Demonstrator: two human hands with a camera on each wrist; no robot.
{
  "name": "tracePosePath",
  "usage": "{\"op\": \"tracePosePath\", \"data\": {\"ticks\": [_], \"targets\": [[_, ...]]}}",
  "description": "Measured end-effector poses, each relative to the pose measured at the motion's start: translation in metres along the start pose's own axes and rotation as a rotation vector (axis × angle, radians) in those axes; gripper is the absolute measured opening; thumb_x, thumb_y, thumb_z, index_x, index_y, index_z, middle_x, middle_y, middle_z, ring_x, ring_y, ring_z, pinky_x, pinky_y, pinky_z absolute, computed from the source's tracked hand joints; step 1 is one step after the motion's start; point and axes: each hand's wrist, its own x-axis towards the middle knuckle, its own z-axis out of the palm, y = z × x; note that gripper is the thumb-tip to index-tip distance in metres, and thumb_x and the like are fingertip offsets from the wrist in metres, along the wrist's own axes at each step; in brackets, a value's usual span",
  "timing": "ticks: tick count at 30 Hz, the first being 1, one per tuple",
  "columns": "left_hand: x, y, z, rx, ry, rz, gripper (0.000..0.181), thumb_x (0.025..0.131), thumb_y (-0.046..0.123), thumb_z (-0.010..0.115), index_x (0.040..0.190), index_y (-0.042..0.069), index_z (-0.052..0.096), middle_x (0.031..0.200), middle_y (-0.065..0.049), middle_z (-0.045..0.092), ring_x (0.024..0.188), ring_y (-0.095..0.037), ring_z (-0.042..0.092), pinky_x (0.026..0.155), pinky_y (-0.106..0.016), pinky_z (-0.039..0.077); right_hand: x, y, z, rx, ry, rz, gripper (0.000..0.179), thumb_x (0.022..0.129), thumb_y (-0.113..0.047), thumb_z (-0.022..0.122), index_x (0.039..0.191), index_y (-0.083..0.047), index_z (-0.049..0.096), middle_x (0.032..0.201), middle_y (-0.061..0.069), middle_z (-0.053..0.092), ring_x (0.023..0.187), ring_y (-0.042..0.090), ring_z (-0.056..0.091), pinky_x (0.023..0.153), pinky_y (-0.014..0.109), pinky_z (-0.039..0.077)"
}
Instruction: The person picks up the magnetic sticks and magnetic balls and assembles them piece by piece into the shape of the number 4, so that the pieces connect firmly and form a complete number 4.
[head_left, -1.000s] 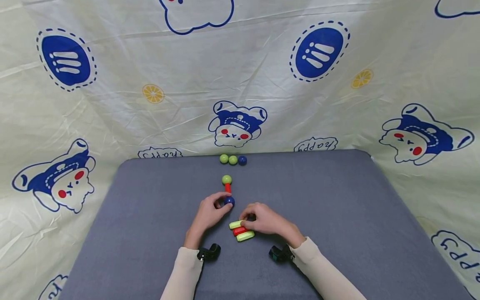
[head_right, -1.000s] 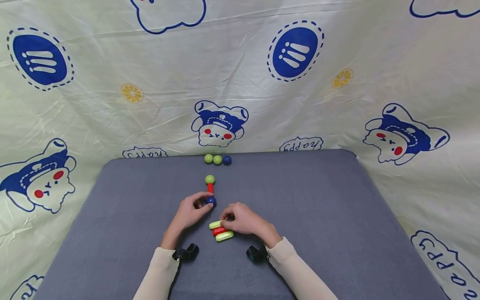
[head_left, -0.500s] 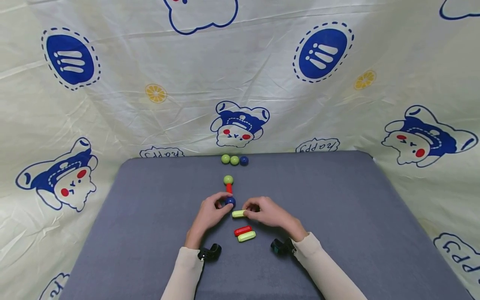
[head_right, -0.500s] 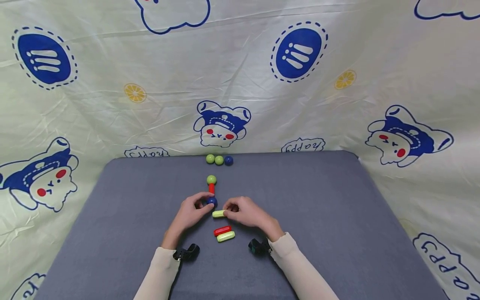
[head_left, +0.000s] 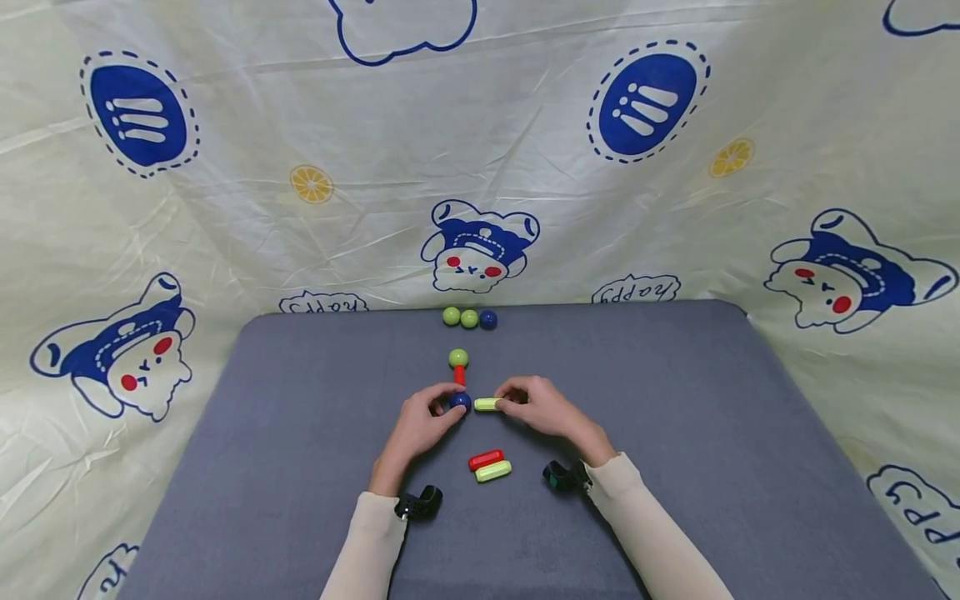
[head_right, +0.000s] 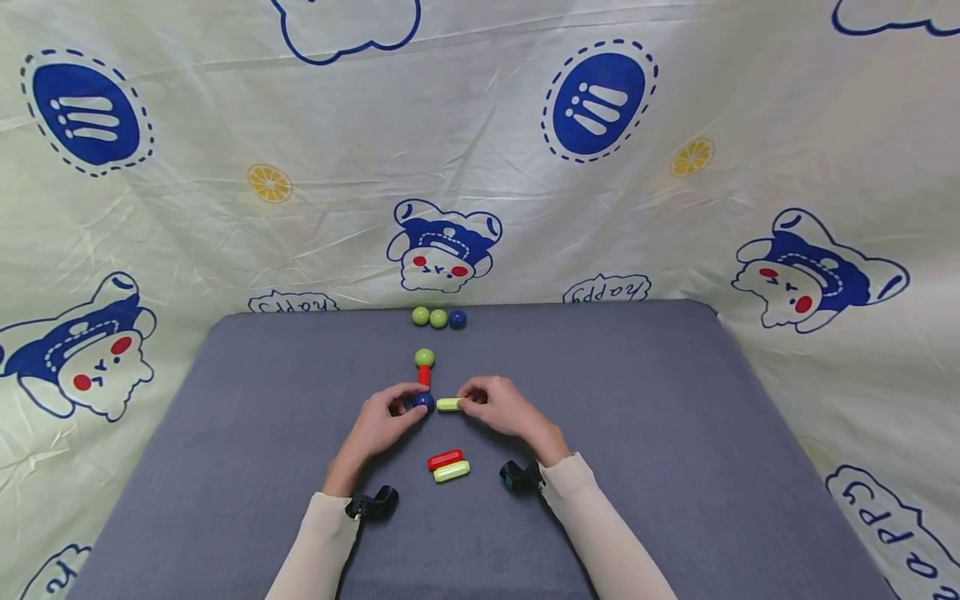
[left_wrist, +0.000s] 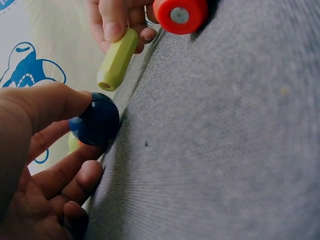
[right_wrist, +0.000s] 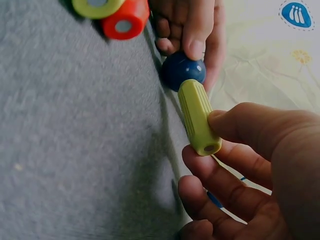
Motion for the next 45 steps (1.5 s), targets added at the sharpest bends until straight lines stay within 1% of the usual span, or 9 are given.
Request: {"op": "tracePosePath", "data": {"ticks": [6,13,17,21,25,29,35,40,45], "targets": [[-0.002,0.000,0.001,-0.013,-0.002,0.001,0.028,0.095,0.018,0.075,0.122,0.017,0.074,0.103,-0.006,0.068,0.073,-0.011,0.051,0.065,-0.025,0.041,0.000,0.003,0.003,-0.001,0.035,0.019,0.013,0.100,-0.020,0.067,0.105,-0.011,0.076,0.091,-0.001,0.069,0.078,0.011,0.056,0.070,0.026,0.046],[-0.009,-0.006,0.003,-0.018,-0.007,-0.019,0.028,0.094,0.019,0.077,0.122,0.017,0.075,0.105,-0.004,0.069,0.073,-0.010,0.051,0.064,-0.025,0.041,0.002,0.005,0.013,0.013,0.031,0.000,0.015,0.101,-0.022,0.067,0.109,-0.012,0.076,0.095,-0.001,0.071,0.080,0.009,0.059,0.072,0.025,0.049],[-0.007,-0.004,0.003,-0.027,-0.002,-0.025,0.029,0.094,0.020,0.077,0.123,0.018,0.074,0.107,-0.004,0.070,0.074,-0.011,0.051,0.065,-0.025,0.041,0.003,0.006,0.013,0.013,0.057,-0.003,0.014,0.100,-0.021,0.068,0.107,-0.013,0.076,0.094,-0.001,0.071,0.079,0.010,0.058,0.071,0.025,0.048],[-0.007,-0.003,0.003,-0.022,0.000,-0.030,0.029,0.093,0.019,0.077,0.122,0.019,0.075,0.107,-0.003,0.070,0.075,-0.012,0.051,0.065,-0.025,0.041,0.002,0.006,0.012,0.001,0.053,-0.001,0.015,0.099,-0.021,0.070,0.110,-0.013,0.076,0.096,-0.001,0.070,0.079,0.009,0.058,0.071,0.025,0.047],[-0.008,-0.002,0.002,-0.026,-0.010,-0.025,0.028,0.094,0.020,0.077,0.122,0.018,0.075,0.101,-0.002,0.069,0.074,-0.012,0.051,0.064,-0.025,0.041,-0.001,0.005,0.010,0.001,0.040,0.011,0.018,0.098,-0.021,0.071,0.113,-0.012,0.075,0.098,0.000,0.070,0.080,0.009,0.058,0.070,0.024,0.047],[-0.008,-0.002,0.002,-0.033,-0.013,-0.012,0.028,0.094,0.020,0.077,0.122,0.017,0.075,0.093,-0.003,0.066,0.072,-0.012,0.050,0.062,-0.025,0.040,-0.003,0.004,0.008,0.021,0.045,0.026,0.026,0.098,-0.021,0.071,0.121,-0.009,0.071,0.099,0.002,0.069,0.081,0.011,0.058,0.068,0.025,0.048],[-0.003,-0.001,0.001,-0.045,-0.011,-0.014,0.030,0.094,0.021,0.077,0.123,0.016,0.074,0.095,-0.002,0.065,0.073,-0.013,0.051,0.064,-0.025,0.040,-0.004,0.001,0.000,0.075,0.066,0.067,0.044,0.097,-0.021,0.073,0.137,-0.007,0.061,0.109,0.005,0.069,0.083,0.015,0.061,0.062,0.029,0.052],[-0.001,0.001,0.001,-0.037,-0.011,-0.023,0.029,0.094,0.021,0.077,0.123,0.018,0.075,0.099,-0.002,0.068,0.074,-0.012,0.051,0.064,-0.026,0.041,-0.006,0.000,-0.005,0.095,0.075,0.091,0.049,0.097,-0.022,0.073,0.141,-0.008,0.058,0.113,0.007,0.068,0.087,0.017,0.063,0.060,0.033,0.054],[-0.001,0.002,0.001,-0.035,-0.015,-0.024,0.029,0.094,0.021,0.077,0.123,0.018,0.075,0.101,-0.003,0.068,0.075,-0.013,0.052,0.065,-0.026,0.041,-0.008,-0.001,-0.008,0.099,0.086,0.097,0.051,0.097,-0.023,0.073,0.143,-0.008,0.057,0.117,0.009,0.068,0.093,0.019,0.064,0.059,0.034,0.054]]}}
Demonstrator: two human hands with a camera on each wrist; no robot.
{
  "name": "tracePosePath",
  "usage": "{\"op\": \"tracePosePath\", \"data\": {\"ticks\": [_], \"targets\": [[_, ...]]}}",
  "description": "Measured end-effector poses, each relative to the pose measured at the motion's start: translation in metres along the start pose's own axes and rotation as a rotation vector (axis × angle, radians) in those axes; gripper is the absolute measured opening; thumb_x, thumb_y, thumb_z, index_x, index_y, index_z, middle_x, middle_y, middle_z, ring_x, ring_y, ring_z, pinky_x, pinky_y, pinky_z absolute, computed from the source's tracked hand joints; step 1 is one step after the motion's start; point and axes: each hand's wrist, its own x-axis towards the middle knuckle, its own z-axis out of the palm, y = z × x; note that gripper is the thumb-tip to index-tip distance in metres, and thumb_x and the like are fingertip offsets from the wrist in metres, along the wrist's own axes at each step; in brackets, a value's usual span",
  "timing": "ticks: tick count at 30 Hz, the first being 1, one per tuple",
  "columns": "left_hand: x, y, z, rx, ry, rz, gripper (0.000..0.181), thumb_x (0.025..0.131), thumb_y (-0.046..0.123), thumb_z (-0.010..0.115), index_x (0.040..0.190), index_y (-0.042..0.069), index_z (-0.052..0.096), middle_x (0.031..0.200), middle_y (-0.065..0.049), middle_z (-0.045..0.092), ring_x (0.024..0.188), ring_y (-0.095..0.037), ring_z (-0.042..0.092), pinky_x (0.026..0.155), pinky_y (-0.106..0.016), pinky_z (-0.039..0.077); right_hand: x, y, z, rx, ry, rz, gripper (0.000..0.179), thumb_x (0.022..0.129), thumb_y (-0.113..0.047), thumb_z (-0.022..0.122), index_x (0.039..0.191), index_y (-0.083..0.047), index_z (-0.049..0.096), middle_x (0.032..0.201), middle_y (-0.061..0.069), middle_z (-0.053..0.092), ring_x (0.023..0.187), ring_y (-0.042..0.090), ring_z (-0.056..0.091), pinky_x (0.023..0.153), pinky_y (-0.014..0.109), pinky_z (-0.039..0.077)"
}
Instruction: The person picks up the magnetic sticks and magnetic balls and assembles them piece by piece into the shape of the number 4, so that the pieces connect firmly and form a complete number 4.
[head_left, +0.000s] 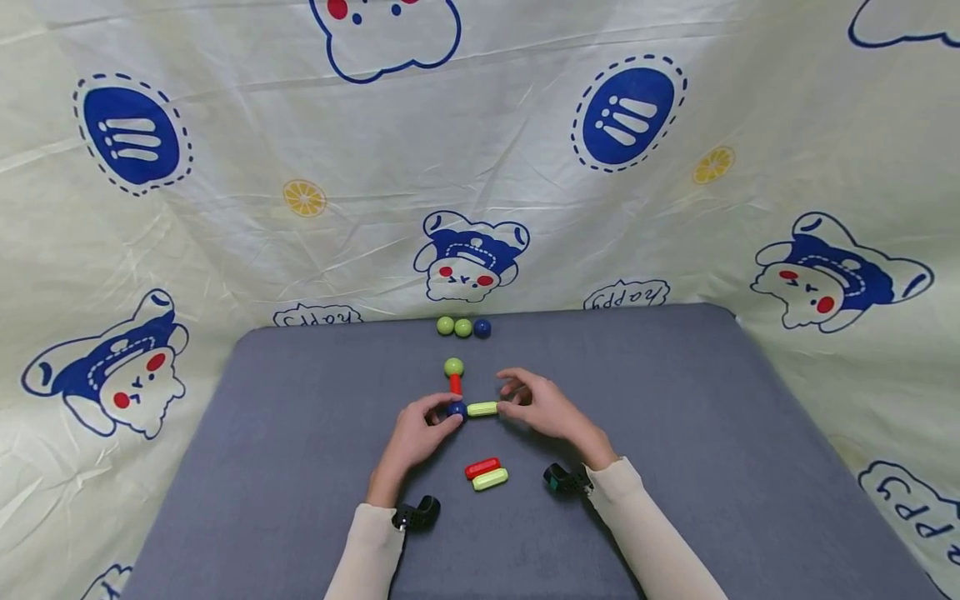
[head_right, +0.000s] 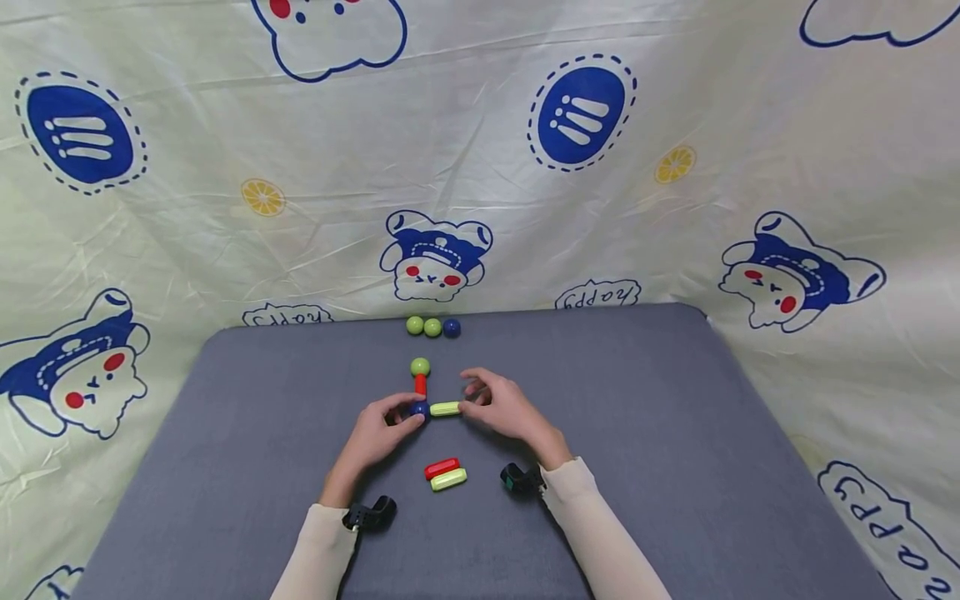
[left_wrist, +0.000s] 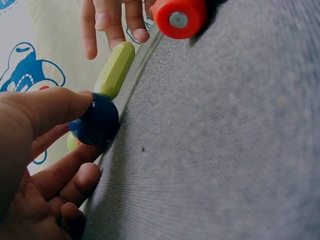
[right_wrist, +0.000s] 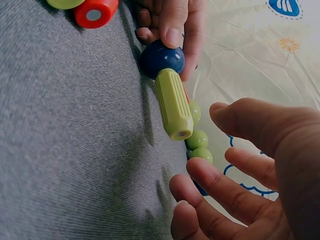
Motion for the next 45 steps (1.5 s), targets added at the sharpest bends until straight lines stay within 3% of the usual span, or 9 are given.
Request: {"op": "tracePosePath", "data": {"ticks": [5,9,12,17,25,32,38,45], "targets": [[0.001,0.000,-0.001,0.006,0.000,-0.011,0.028,0.094,0.022,0.077,0.122,0.020,0.075,0.099,-0.003,0.067,0.074,-0.013,0.051,0.065,-0.027,0.041,0.002,0.000,-0.001,0.000,-0.003,-0.006,0.052,0.098,-0.024,0.073,0.144,-0.007,0.056,0.119,0.010,0.068,0.095,0.019,0.065,0.060,0.032,0.054],[0.003,0.001,-0.001,0.005,0.003,0.015,0.028,0.094,0.023,0.077,0.122,0.019,0.075,0.098,-0.004,0.067,0.074,-0.013,0.051,0.065,-0.026,0.040,0.002,-0.002,-0.001,0.015,-0.004,-0.025,0.051,0.098,-0.024,0.073,0.143,-0.007,0.057,0.120,0.011,0.068,0.095,0.020,0.065,0.060,0.032,0.053],[0.003,0.001,0.000,0.007,0.000,0.030,0.029,0.094,0.022,0.076,0.122,0.016,0.075,0.099,-0.005,0.067,0.074,-0.012,0.050,0.064,-0.026,0.040,0.001,-0.004,0.001,0.005,-0.021,-0.049,0.050,0.098,-0.026,0.072,0.142,-0.007,0.058,0.121,0.012,0.068,0.097,0.021,0.065,0.064,0.031,0.053],[0.002,0.002,0.000,0.011,-0.002,-0.002,0.029,0.094,0.021,0.077,0.123,0.017,0.075,0.102,-0.004,0.068,0.074,-0.012,0.050,0.065,-0.025,0.040,-0.003,-0.015,0.004,-0.026,-0.020,-0.071,0.050,0.097,-0.027,0.074,0.140,-0.007,0.060,0.122,0.012,0.068,0.102,0.022,0.065,0.074,0.032,0.053],[0.002,0.002,0.001,0.014,-0.009,0.026,0.029,0.094,0.021,0.076,0.123,0.017,0.075,0.104,-0.005,0.069,0.072,-0.011,0.050,0.064,-0.025,0.041,-0.010,-0.032,0.006,-0.016,-0.087,-0.105,0.052,0.096,-0.028,0.074,0.141,-0.006,0.058,0.125,0.011,0.065,0.103,0.022,0.065,0.078,0.031,0.053],[0.000,-0.001,0.001,0.010,-0.001,0.031,0.028,0.094,0.021,0.077,0.122,0.016,0.075,0.103,-0.006,0.069,0.071,-0.011,0.050,0.063,-0.025,0.040,-0.007,-0.030,0.009,-0.006,-0.090,-0.114,0.052,0.097,-0.028,0.074,0.141,-0.006,0.058,0.127,0.015,0.065,0.104,0.022,0.064,0.081,0.033,0.053],[-0.001,-0.003,0.003,0.003,-0.018,0.018,0.029,0.094,0.021,0.077,0.122,0.017,0.075,0.104,-0.004,0.068,0.071,-0.011,0.050,0.064,-0.024,0.040,0.006,-0.024,0.005,-0.070,-0.101,-0.140,0.050,0.098,-0.029,0.073,0.139,-0.004,0.059,0.125,0.015,0.066,0.103,0.024,0.065,0.081,0.034,0.054],[0.002,-0.004,0.000,-0.012,-0.008,0.040,0.027,0.095,0.020,0.076,0.121,0.014,0.075,0.104,-0.007,0.068,0.072,-0.012,0.050,0.064,-0.026,0.041,0.041,-0.020,-0.014,-0.132,-0.107,-0.122,0.050,0.098,-0.027,0.072,0.140,-0.004,0.059,0.127,0.015,0.068,0.106,0.026,0.066,0.087,0.043,0.056]]}}
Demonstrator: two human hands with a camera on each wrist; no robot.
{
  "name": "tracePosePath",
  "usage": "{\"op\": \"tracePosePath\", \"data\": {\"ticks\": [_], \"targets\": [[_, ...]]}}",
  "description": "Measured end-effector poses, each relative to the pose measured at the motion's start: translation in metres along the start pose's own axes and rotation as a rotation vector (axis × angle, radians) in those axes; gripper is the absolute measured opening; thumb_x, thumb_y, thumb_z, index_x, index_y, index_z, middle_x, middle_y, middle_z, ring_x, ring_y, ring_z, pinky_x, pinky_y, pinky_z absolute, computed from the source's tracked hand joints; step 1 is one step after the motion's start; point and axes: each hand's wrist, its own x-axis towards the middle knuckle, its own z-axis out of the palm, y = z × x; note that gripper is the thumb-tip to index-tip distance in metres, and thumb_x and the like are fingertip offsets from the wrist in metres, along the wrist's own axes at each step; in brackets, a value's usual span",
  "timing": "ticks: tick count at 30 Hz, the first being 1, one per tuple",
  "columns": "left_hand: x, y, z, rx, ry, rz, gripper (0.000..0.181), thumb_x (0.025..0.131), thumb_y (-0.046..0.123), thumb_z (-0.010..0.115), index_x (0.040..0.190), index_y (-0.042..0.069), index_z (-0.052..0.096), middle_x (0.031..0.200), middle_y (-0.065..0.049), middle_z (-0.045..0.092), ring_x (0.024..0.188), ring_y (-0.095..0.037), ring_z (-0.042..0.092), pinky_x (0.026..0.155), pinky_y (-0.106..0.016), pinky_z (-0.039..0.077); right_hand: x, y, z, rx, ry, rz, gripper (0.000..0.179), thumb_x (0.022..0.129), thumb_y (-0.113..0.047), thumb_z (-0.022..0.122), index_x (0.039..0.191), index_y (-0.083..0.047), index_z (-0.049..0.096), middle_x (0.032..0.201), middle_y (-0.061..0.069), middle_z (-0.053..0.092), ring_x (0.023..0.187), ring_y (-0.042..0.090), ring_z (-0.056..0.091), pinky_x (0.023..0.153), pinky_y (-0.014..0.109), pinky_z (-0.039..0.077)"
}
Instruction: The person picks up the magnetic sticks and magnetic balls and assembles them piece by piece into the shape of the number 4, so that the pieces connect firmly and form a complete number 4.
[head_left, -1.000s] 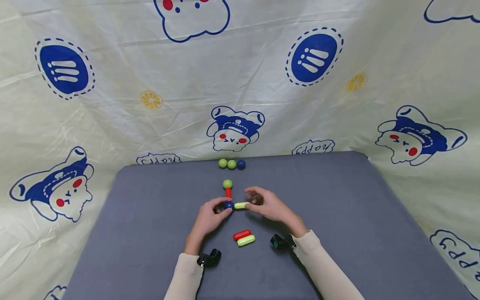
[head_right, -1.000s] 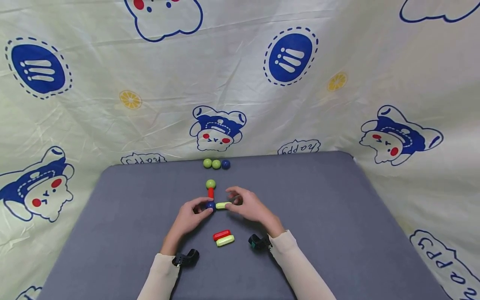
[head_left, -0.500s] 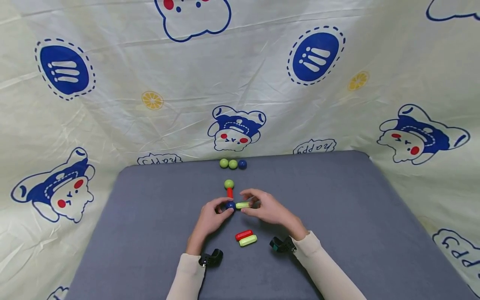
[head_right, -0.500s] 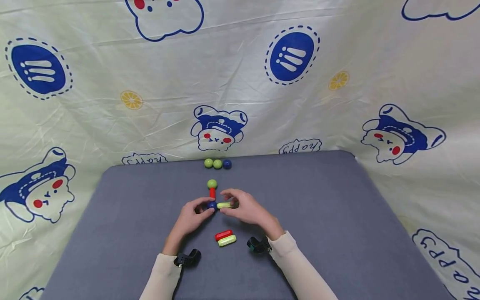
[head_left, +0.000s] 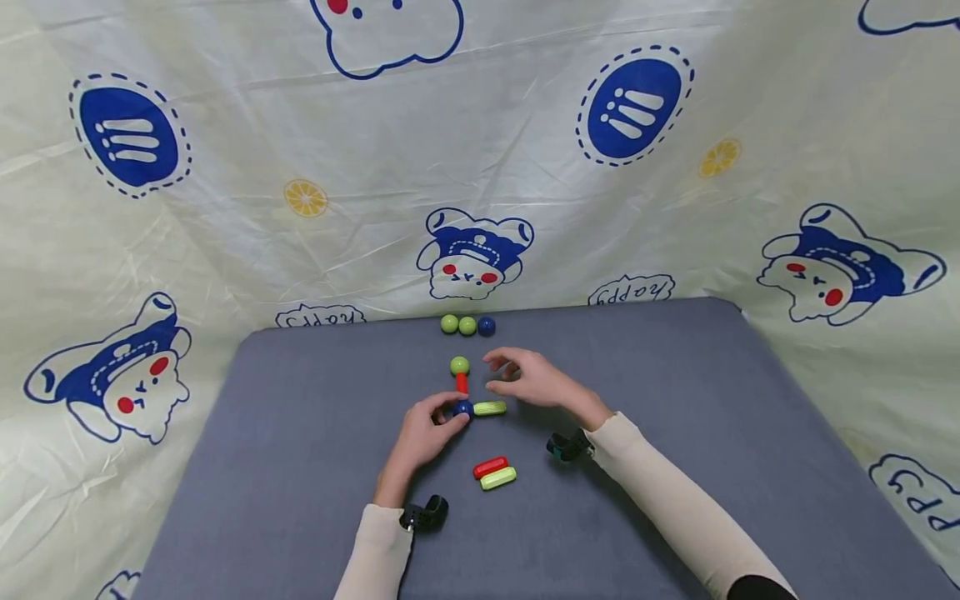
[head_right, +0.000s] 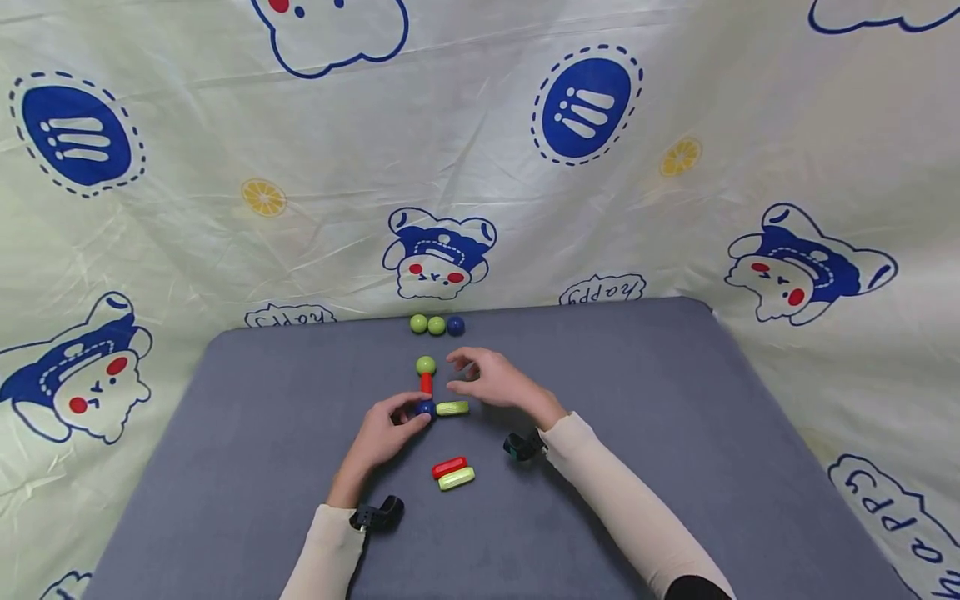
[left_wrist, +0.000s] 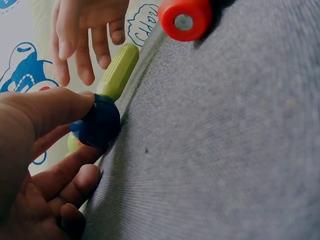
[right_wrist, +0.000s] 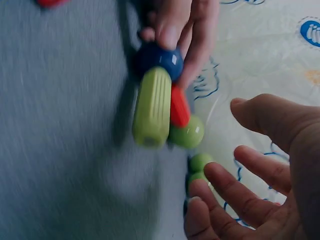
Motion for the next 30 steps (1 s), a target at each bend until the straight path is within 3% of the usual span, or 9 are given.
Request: {"op": "tracePosePath", "data": {"ticks": [5,13,23,30], "targets": [[0.000,0.001,0.000,0.005,-0.002,-0.013,0.027,0.094,0.020,0.076,0.121,0.016,0.075,0.101,-0.006,0.066,0.072,-0.012,0.050,0.064,-0.026,0.040,0.023,0.012,-0.014,-0.040,0.031,0.056,0.049,0.098,-0.025,0.072,0.141,-0.004,0.059,0.127,0.017,0.067,0.107,0.030,0.067,0.088,0.045,0.056],[-0.001,0.000,0.000,0.010,0.021,0.020,0.028,0.093,0.018,0.076,0.121,0.013,0.075,0.097,-0.007,0.065,0.070,-0.012,0.049,0.061,-0.026,0.039,0.053,0.027,-0.028,-0.059,0.099,0.150,0.052,0.099,-0.023,0.070,0.144,-0.003,0.054,0.130,0.020,0.063,0.115,0.036,0.065,0.093,0.049,0.055],[0.002,0.004,0.001,0.012,-0.016,-0.035,0.028,0.094,0.022,0.076,0.123,0.021,0.074,0.100,-0.004,0.064,0.074,-0.014,0.050,0.064,-0.026,0.039,0.070,0.053,-0.026,0.091,0.209,0.257,0.055,0.099,-0.027,0.069,0.146,-0.006,0.051,0.132,0.021,0.062,0.122,0.037,0.061,0.087,0.045,0.056],[0.001,0.003,-0.001,0.016,-0.007,-0.042,0.029,0.094,0.021,0.076,0.123,0.021,0.074,0.102,-0.004,0.065,0.074,-0.013,0.050,0.065,-0.026,0.040,0.082,0.059,-0.020,0.065,0.231,0.266,0.052,0.098,-0.027,0.070,0.143,-0.005,0.055,0.127,0.020,0.064,0.112,0.033,0.061,0.085,0.041,0.054]]}}
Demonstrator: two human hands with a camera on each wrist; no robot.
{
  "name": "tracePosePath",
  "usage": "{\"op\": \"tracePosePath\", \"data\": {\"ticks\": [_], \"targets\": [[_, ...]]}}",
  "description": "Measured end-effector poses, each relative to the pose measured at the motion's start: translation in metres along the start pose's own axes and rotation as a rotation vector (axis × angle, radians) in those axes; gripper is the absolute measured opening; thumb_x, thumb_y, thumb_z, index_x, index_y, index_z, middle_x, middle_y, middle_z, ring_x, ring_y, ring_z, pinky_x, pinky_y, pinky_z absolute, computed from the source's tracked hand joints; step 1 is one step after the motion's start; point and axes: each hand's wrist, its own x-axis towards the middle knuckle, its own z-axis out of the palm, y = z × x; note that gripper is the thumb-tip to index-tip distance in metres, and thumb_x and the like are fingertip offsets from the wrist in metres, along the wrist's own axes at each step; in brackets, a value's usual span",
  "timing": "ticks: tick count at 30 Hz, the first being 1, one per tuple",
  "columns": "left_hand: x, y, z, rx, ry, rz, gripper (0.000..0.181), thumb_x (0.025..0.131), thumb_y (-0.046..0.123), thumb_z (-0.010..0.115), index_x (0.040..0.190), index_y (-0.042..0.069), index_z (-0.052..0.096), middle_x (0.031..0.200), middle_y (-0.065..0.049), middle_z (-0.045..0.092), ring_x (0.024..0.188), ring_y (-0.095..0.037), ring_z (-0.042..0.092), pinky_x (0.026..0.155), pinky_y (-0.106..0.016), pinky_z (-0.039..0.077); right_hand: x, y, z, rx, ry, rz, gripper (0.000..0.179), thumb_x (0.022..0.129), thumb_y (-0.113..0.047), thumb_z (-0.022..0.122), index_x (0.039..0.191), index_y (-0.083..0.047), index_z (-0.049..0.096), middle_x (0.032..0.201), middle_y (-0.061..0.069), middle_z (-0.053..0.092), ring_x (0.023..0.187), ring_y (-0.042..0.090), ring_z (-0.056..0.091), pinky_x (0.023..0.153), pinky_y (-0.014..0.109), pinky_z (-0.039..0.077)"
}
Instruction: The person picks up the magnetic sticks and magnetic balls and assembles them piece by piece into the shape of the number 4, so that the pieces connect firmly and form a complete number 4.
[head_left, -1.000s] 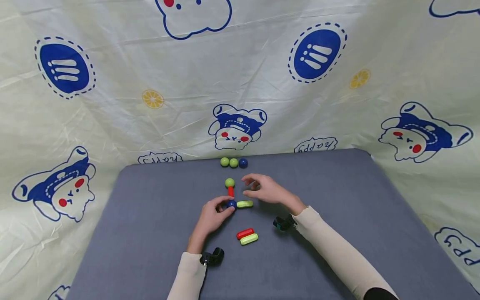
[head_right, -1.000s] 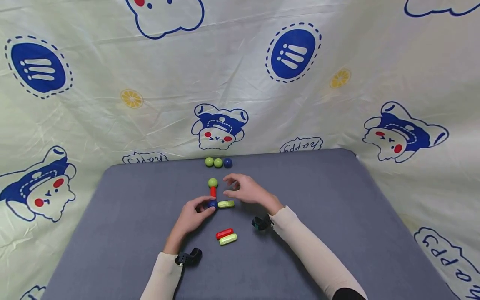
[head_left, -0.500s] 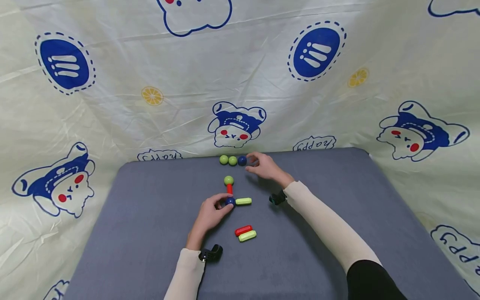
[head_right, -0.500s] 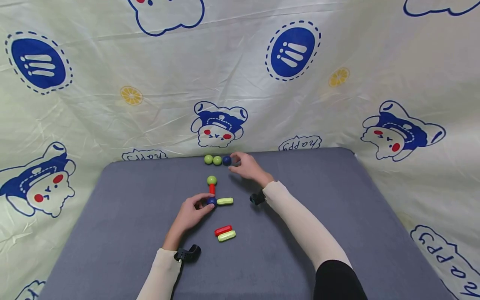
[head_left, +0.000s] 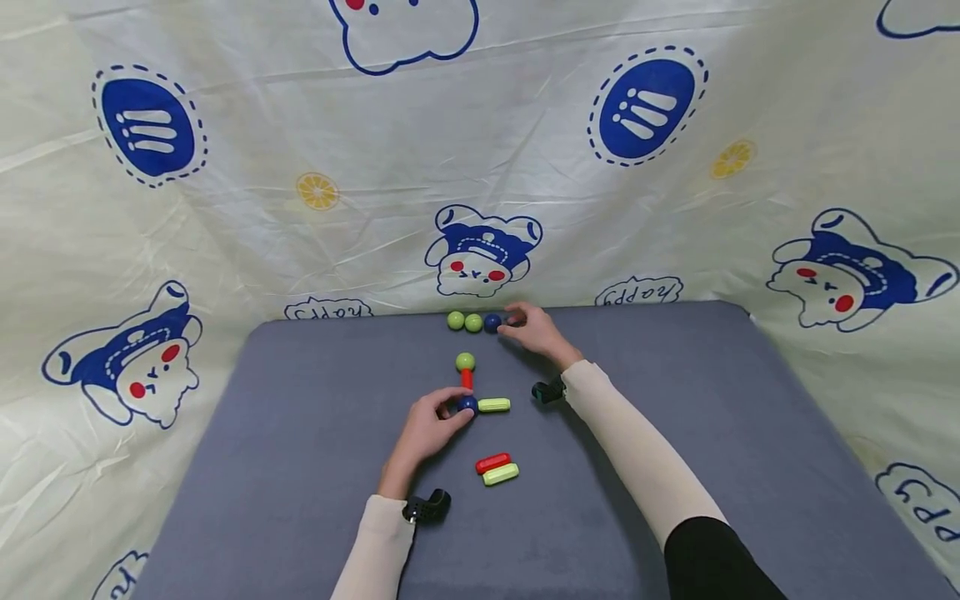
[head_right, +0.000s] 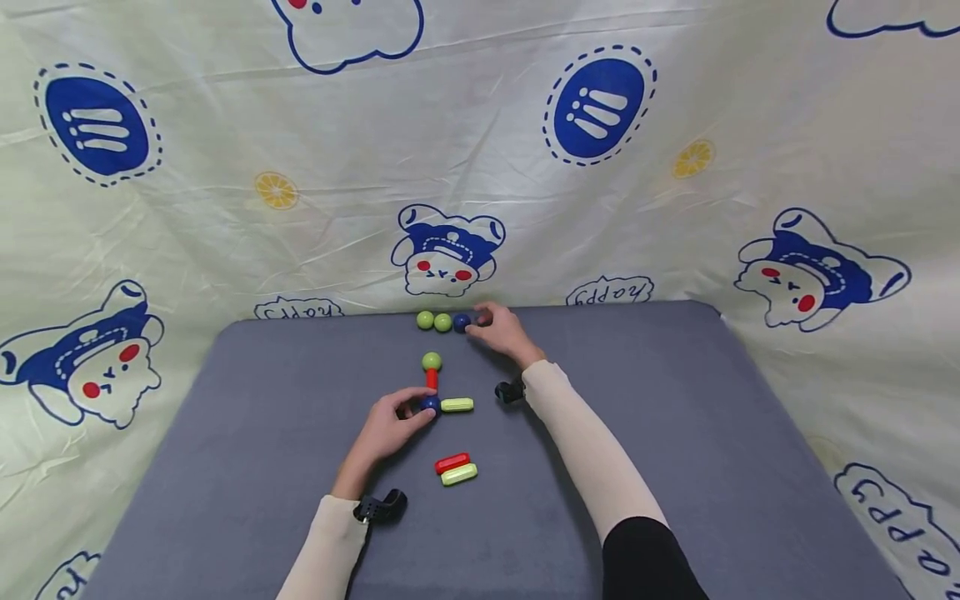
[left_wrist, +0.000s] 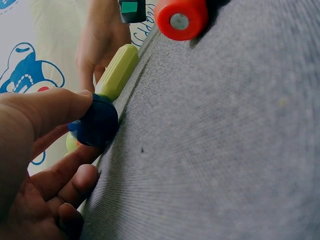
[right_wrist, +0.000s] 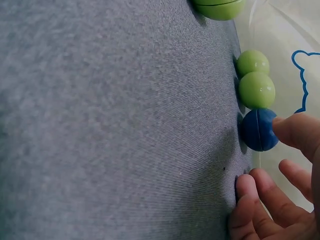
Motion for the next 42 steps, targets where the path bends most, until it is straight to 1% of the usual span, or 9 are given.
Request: {"op": "tracePosePath", "data": {"ticks": [6,12,19,25,28,31,35,38,42], "targets": [[-0.001,0.000,-0.001,0.007,0.000,-0.004,0.029,0.095,0.022,0.076,0.124,0.021,0.074,0.101,-0.004,0.065,0.075,-0.014,0.051,0.065,-0.026,0.040,0.006,-0.003,0.005,-0.001,-0.007,-0.002,0.047,0.099,-0.026,0.070,0.140,-0.006,0.058,0.126,0.020,0.065,0.110,0.033,0.062,0.084,0.041,0.055],[-0.001,0.000,-0.002,-0.002,-0.004,-0.003,0.029,0.095,0.022,0.075,0.124,0.019,0.074,0.099,-0.005,0.064,0.075,-0.014,0.051,0.065,-0.026,0.040,0.010,-0.006,0.008,-0.025,-0.019,-0.006,0.047,0.099,-0.027,0.069,0.139,-0.005,0.059,0.125,0.020,0.065,0.108,0.032,0.062,0.082,0.039,0.055],[-0.001,0.000,0.000,0.000,-0.002,-0.004,0.029,0.095,0.021,0.075,0.124,0.020,0.074,0.100,-0.004,0.065,0.073,-0.013,0.051,0.064,-0.026,0.040,0.010,-0.006,0.009,-0.053,-0.024,-0.018,0.042,0.099,-0.026,0.069,0.135,-0.004,0.061,0.124,0.020,0.066,0.111,0.032,0.062,0.089,0.042,0.053],[0.000,0.001,-0.001,-0.007,-0.004,-0.007,0.029,0.095,0.021,0.075,0.124,0.020,0.074,0.102,-0.005,0.065,0.074,-0.013,0.051,0.064,-0.025,0.040,0.009,-0.005,0.009,-0.036,-0.001,-0.017,0.037,0.099,-0.023,0.069,0.130,-0.003,0.064,0.122,0.019,0.067,0.113,0.032,0.062,0.098,0.046,0.051],[0.000,0.000,-0.002,-0.013,-0.003,-0.003,0.029,0.095,0.020,0.075,0.124,0.020,0.074,0.101,-0.004,0.065,0.074,-0.013,0.050,0.064,-0.026,0.040,0.007,-0.003,0.010,-0.022,0.012,-0.016,0.037,0.099,-0.024,0.070,0.128,-0.004,0.065,0.121,0.018,0.068,0.113,0.032,0.063,0.098,0.045,0.051],[-0.001,0.001,-0.002,-0.013,-0.002,-0.002,0.028,0.095,0.020,0.075,0.123,0.020,0.074,0.101,-0.004,0.064,0.074,-0.014,0.050,0.064,-0.026,0.040,0.003,-0.001,0.009,-0.013,0.024,-0.018,0.037,0.098,-0.026,0.070,0.128,-0.005,0.066,0.122,0.017,0.069,0.113,0.031,0.064,0.092,0.043,0.052],[-0.001,0.001,-0.002,-0.009,0.001,0.000,0.028,0.095,0.020,0.076,0.123,0.020,0.074,0.102,-0.004,0.065,0.074,-0.014,0.050,0.064,-0.026,0.039,-0.003,0.001,0.006,0.015,0.021,-0.020,0.037,0.098,-0.028,0.070,0.128,-0.006,0.066,0.123,0.017,0.069,0.109,0.030,0.066,0.078,0.036,0.054],[-0.001,0.001,-0.002,-0.007,0.000,-0.001,0.028,0.094,0.020,0.076,0.123,0.020,0.074,0.101,-0.004,0.065,0.074,-0.013,0.050,0.064,-0.026,0.039,-0.007,0.003,0.005,0.044,0.016,-0.022,0.037,0.098,-0.029,0.070,0.127,-0.007,0.067,0.122,0.016,0.069,0.104,0.029,0.067,0.069,0.031,0.053],[-0.001,0.000,-0.002,-0.015,0.002,0.004,0.029,0.094,0.020,0.076,0.123,0.018,0.074,0.099,-0.005,0.064,0.073,-0.014,0.050,0.064,-0.026,0.039,-0.017,0.003,0.003,0.073,0.017,-0.037,0.036,0.098,-0.029,0.070,0.127,-0.008,0.067,0.121,0.015,0.068,0.098,0.027,0.067,0.066,0.029,0.052]]}}
